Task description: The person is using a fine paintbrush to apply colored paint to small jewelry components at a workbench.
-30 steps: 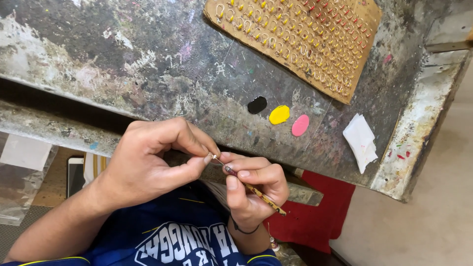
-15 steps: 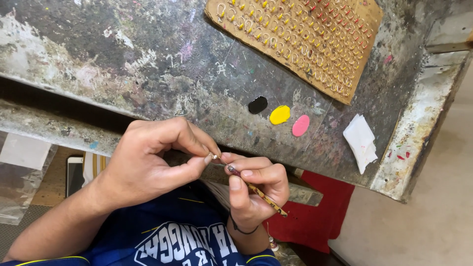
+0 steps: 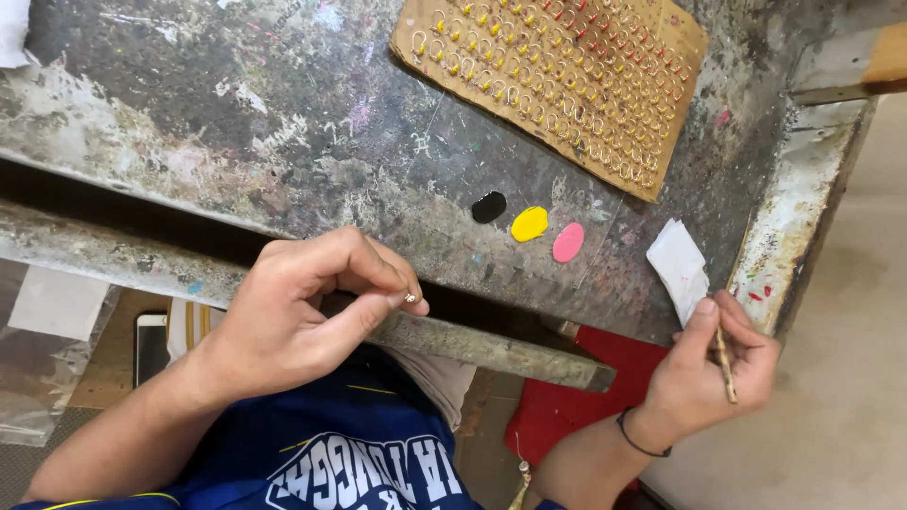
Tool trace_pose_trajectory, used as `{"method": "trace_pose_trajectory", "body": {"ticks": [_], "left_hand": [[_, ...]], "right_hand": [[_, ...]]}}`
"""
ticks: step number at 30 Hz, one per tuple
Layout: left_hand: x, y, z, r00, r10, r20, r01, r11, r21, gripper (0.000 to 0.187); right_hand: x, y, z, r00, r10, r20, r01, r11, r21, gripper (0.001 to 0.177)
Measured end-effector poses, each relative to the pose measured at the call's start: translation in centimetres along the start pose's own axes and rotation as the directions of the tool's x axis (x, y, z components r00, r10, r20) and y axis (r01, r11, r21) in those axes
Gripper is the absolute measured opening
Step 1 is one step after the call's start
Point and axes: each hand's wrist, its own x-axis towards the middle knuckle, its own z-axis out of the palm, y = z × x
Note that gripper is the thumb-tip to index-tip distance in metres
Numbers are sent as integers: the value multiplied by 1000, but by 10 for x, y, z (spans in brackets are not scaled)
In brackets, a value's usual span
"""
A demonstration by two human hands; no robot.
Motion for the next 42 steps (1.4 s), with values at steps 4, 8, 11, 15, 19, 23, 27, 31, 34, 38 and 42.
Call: {"method": "trace_pose_trajectory", "body": {"ticks": [4,8,11,15,19,23,27,31,34,38,42], "left_hand": [[-1,-1,2,1000,-9,-9,9,1000,-22,8],[0,0,2,1000,-2,-14,3,1000,5,9],[1,-1,1,1000,-9,-9,9,1000,22,9],[1,-1,2,999,-33,2,33,999,9,8],[1,-2,3,999,-43,1,43,999,12,7],[0,-3,3,999,-41,-4,41,998,43,6],[1,-4,2,999,-41,-14,41,997,60,7],[2,-4,1,999,-37,-8,38,996,80,7],[2,-4,0,999,-31,-10,32,995,91,7],[2,-4,0,999,-35,-9,36,994,100,7],[3,-4,1,1000,-19,-15,21,993,117,7]], "right_hand": [[4,-9,-9,961,-55,271,118,968,-222,18],[2,-13,-21,935,-23,355,158,921,-356,10],[2,-11,-16,969,-186,164,219,953,-208,25],[-23,-22,6,994,-59,-97,61,998,23,21],[-25,-78,39,997,-5,79,-22,943,333,11],[-6,-104,54,965,-71,253,-6,956,293,2],[-4,-101,63,966,-44,253,-29,960,277,4],[-5,-101,66,966,-9,258,-69,954,292,5],[-5,-100,67,963,-3,269,-77,956,284,4],[-7,-98,67,966,11,257,-93,946,310,5],[-11,-95,65,969,42,242,-120,941,315,10]]}}
